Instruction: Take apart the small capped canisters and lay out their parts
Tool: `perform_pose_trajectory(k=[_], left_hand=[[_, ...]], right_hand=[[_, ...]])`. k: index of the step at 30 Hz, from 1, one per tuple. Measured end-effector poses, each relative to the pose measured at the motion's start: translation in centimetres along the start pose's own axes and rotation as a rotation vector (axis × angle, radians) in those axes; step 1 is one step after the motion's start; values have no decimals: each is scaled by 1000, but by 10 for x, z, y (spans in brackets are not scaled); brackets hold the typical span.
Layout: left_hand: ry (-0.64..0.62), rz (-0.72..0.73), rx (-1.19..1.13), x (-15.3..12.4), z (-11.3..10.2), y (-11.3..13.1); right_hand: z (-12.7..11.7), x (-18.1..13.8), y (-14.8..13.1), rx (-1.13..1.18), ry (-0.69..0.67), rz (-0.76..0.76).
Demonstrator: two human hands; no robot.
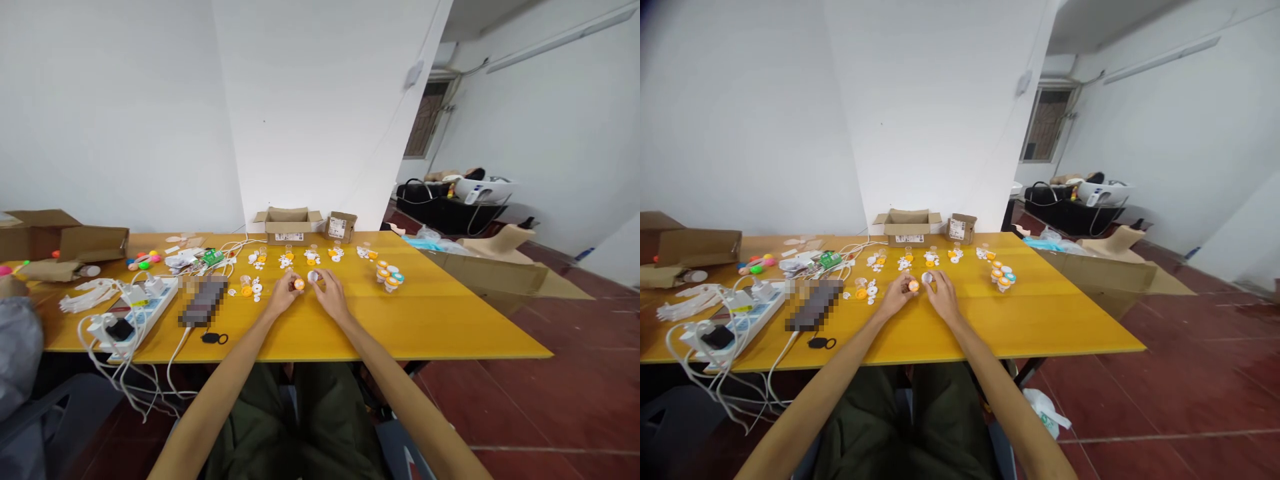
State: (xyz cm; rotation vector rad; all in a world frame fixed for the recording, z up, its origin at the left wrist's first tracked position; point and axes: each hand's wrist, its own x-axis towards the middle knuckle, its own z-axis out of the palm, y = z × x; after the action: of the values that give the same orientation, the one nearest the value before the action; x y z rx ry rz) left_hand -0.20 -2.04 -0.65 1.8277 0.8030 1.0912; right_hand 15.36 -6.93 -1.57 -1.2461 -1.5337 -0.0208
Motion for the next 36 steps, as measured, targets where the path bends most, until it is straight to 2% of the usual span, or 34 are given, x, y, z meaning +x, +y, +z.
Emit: perform_pose_trajectory(k=[5, 8, 13, 19, 27, 36], left_hand=[[23, 16, 11, -1, 0, 7], [39, 22, 39, -2, -1, 8], [45, 35, 80, -1, -2, 6], [-27, 45, 65, -1, -1, 3], [-81, 98, 106, -3, -1, 2], [-99, 65, 118, -3, 0, 4]], right_hand=[[3, -2, 9, -294, -126, 71], [6, -2, 11, -381, -186, 81], [4, 0, 7, -284, -162, -18], [1, -1, -1, -112, -180, -213], [3, -3, 3, -98, -184, -234], [3, -3, 4, -143, -229, -242]])
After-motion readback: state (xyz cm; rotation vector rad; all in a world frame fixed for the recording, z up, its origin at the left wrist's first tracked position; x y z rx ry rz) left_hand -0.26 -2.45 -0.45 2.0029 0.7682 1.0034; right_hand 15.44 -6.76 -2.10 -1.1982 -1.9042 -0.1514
